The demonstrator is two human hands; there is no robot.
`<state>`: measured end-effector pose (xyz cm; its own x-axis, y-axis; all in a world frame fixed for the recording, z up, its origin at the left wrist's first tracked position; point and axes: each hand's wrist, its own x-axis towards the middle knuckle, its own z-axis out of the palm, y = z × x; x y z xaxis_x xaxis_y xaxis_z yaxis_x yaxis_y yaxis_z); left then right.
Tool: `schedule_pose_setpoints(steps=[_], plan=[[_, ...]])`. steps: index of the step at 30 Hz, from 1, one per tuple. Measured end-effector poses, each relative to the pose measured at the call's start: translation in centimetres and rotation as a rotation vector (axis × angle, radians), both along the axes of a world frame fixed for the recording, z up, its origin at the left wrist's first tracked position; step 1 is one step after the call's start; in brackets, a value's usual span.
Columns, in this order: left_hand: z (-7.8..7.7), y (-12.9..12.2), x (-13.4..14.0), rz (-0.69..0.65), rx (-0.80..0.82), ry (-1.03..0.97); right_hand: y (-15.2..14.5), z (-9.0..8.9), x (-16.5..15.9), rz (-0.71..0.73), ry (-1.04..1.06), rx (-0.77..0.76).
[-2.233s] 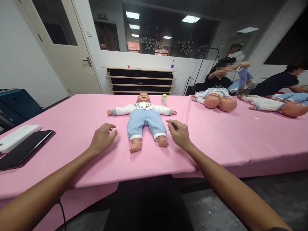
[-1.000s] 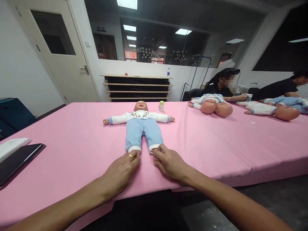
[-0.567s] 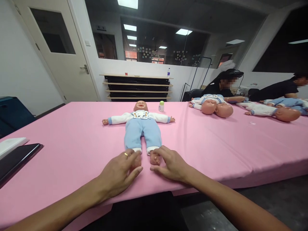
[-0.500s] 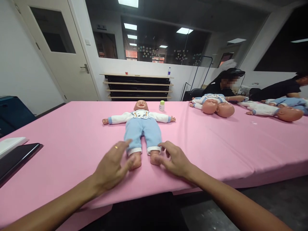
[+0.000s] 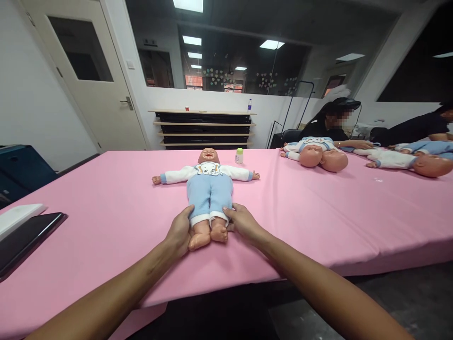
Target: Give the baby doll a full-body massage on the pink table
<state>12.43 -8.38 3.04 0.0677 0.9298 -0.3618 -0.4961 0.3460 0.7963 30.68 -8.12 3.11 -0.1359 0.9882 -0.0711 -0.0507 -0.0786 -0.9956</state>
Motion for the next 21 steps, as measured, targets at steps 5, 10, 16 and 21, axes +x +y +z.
schedule_pose_setpoints(steps=[5,10,16,21], plan=[[0.7,-0.6,0.8,-0.056,0.021,-0.176,0.5,0.7,-0.2,-0.056,-0.072,0.034],[1.1,-2.0,2.1,-0.137,0.107,-0.383,0.5,0.3,-0.4,-0.113,-0.209,0.099],[1.2,-3.3,4.5,-0.155,0.144,-0.586,0.3,-0.5,-1.3,-0.144,-0.295,0.170],[1.4,-3.0,4.9,-0.118,0.192,-0.633,0.3,-1.4,-0.9,-0.100,-0.259,0.180]])
